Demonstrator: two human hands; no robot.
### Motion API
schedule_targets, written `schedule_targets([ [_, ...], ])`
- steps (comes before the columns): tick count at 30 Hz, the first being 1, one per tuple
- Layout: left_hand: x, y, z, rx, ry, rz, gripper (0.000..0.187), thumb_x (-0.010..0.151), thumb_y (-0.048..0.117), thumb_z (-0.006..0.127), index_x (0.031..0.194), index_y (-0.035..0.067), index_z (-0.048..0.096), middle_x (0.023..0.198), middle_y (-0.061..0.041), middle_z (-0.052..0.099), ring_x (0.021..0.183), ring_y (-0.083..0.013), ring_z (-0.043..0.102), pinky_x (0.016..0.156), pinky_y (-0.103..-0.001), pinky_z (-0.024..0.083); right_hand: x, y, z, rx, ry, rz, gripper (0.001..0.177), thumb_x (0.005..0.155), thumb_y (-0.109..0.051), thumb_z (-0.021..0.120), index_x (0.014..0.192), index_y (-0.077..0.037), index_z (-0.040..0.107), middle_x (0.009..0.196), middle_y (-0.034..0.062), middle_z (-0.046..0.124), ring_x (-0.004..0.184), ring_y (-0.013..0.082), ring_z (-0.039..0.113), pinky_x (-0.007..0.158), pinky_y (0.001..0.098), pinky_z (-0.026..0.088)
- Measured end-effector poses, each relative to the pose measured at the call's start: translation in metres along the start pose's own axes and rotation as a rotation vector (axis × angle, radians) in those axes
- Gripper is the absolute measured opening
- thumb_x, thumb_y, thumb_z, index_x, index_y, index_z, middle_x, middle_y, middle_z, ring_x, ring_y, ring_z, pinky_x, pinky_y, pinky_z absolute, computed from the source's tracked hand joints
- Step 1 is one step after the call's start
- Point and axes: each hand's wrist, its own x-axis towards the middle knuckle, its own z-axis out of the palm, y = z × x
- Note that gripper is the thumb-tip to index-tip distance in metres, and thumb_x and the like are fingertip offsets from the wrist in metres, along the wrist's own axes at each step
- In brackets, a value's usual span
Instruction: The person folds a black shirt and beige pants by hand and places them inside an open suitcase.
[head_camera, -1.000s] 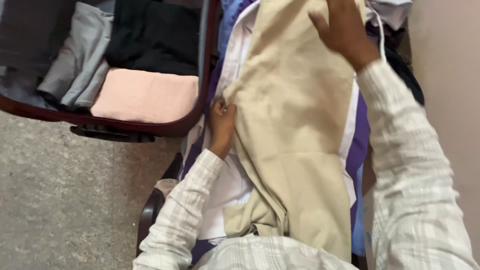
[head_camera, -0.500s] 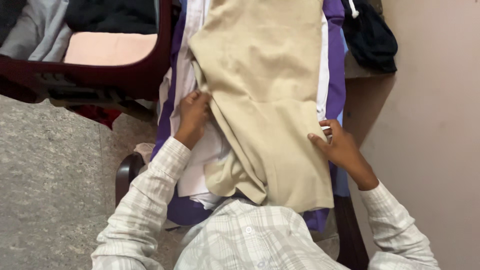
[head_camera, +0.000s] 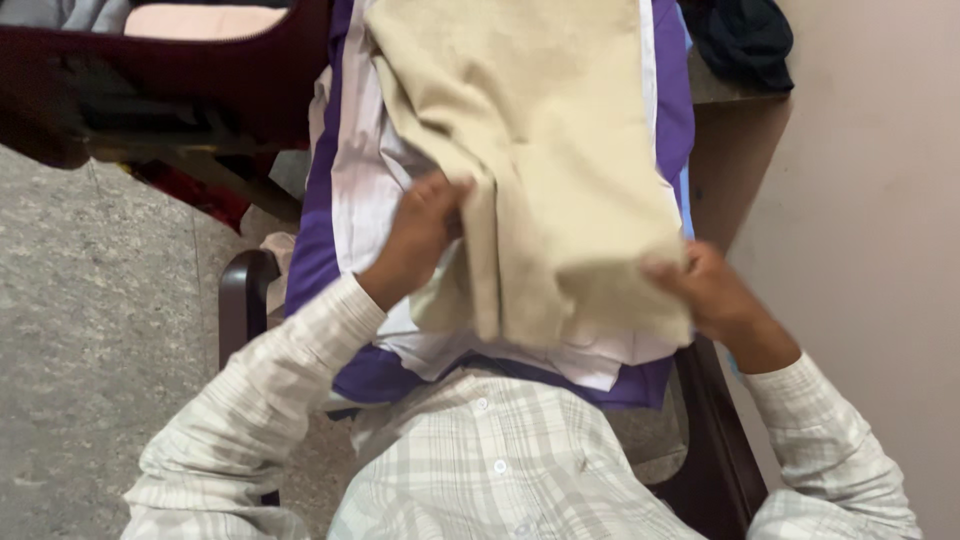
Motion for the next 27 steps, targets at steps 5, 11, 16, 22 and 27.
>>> schedule_targets([
  [5,-0.035,0.039,0.009,-0.289,0.113,-0.238,0.047,0.094,0.042,0.049,0.125,0.008,0.057,0.109,-0.012,0.072,0.094,-0.024,0.075,0.08,-0.039,0.063,-0.002,-0.01,0.014,0.585,0.046,0.127,0.051,0.093,-0.025,0.067,0.13,0.008,0.056,0.111,0.0192,0.073,0.093,0.0266,0.075,0.083,0.0412,0.061],
  [11,-0.066,-0.014,-0.019,0.059,0.087,-0.319,0.033,0.095,0.02,0.067,0.12,0.0,0.06,0.107,-0.015,0.064,0.091,-0.0276,0.064,0.079,-0.038,0.057,0.0,0.013,0.033,0.379,0.077,0.233,0.054,0.089,-0.019,0.07,0.132,0.01,0.056,0.115,0.0215,0.073,0.097,0.0266,0.076,0.085,0.036,0.063],
  [16,-0.099,-0.004,0.008,0.961,0.291,0.623,0.053,0.089,0.016,0.069,0.131,-0.003,0.045,0.13,-0.021,0.054,0.118,-0.0321,0.059,0.097,-0.039,0.055,-0.02,-0.006,0.041,-0.409,0.329,-0.064,0.079,0.08,-0.025,0.076,0.145,0.001,0.039,0.127,0.0281,0.062,0.111,0.0378,0.065,0.091,0.0476,0.055],
  [22,-0.125,-0.028,0.058,1.703,-0.342,1.002,0.07,0.066,0.04,0.076,0.127,0.01,0.059,0.131,-0.021,0.059,0.126,-0.0398,0.055,0.109,-0.064,0.027,-0.048,0.0,0.075,-1.347,0.205,-0.869,0.088,0.064,-0.049,0.081,0.137,-0.01,0.053,0.146,0.0241,0.046,0.135,0.0379,0.045,0.098,0.0535,0.041],
  [27,-0.097,0.004,0.067,1.737,-0.447,0.617,0.029,0.086,0.011,0.07,0.115,0.01,0.069,0.106,-0.01,0.071,0.103,-0.0273,0.068,0.101,-0.052,0.047,-0.036,-0.011,0.072,-1.199,-0.025,-0.568,0.046,0.072,-0.022,0.085,0.114,-0.01,0.069,0.114,0.0094,0.074,0.11,0.0253,0.068,0.093,0.0441,0.05],
])
